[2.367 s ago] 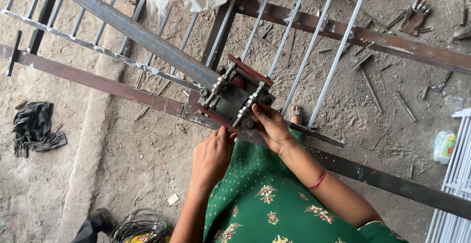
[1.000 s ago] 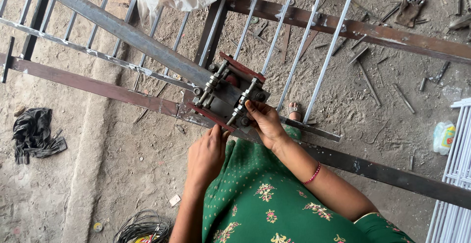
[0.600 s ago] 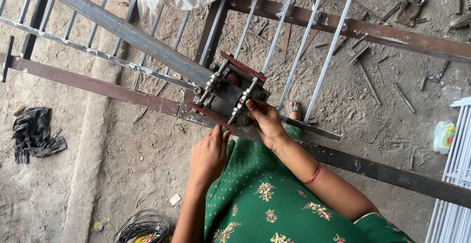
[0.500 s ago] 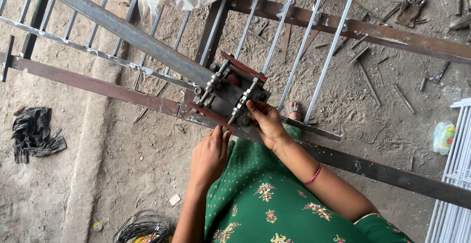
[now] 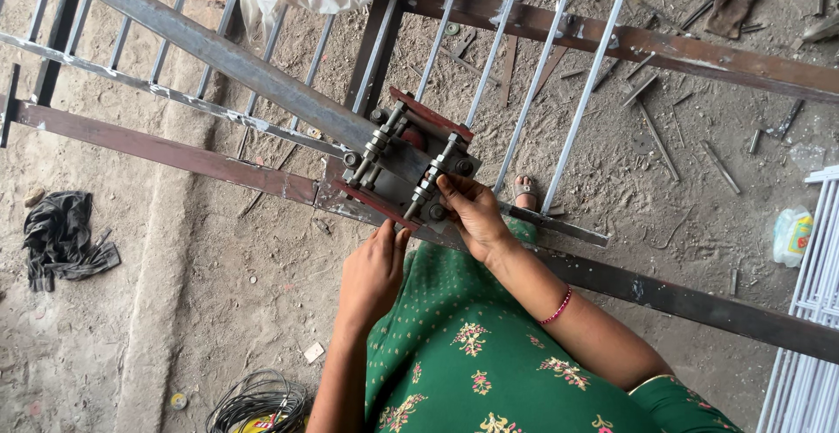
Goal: The person aligns and secures a metal hinge onto a metal frame using both hands. They repeatedly adjust the hinge position and tighten the fasteners to ensure it is properly attached to the frame.
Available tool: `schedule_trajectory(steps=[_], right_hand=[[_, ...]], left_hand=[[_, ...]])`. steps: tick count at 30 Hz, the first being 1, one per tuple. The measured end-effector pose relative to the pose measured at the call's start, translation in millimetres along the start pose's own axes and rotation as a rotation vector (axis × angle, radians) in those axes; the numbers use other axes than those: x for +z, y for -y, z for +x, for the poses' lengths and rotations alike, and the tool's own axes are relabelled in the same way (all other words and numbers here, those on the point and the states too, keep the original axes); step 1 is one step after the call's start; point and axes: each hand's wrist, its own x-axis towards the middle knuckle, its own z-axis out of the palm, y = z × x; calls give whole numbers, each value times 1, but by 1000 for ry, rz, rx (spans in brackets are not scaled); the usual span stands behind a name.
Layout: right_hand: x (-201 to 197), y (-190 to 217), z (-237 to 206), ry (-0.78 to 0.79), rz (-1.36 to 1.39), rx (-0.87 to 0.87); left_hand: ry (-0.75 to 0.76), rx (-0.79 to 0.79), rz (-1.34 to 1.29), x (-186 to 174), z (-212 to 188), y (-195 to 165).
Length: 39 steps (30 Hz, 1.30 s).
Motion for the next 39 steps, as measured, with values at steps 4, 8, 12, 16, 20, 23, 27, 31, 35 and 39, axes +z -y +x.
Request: schedule_trajectory(steps=[4, 8, 12, 16, 20, 23, 27, 31, 35, 39], right_hand=[[3, -2, -8, 25, 11, -6], [5, -2, -8, 11, 22, 19], [5, -3, 0, 30, 35, 0], [1, -5, -1, 38, 19, -5], [-3, -2, -8, 41, 7, -8], [-2, -1, -13, 62, 11, -18], [-1, -2, -17, 38, 16, 1], [-3, -7, -27, 38, 41, 6], [-8, -8, -36, 59, 49, 3], [-7, -11, -44, 87, 61, 3]], left_hand=[[-14, 14, 0, 0, -7, 4], [-11, 15, -8, 0, -8, 6], [-13, 14, -11, -1, -1, 8], [3, -6, -7, 1, -4, 6], [-14, 12, -22, 3, -6, 2], [-31, 23, -27, 4, -11, 0], [-23, 5, -19, 5, -15, 2], [-42, 13, -27, 7, -29, 3], [-71, 30, -42, 13, -37, 2], [-99, 31, -54, 15, -47, 3]])
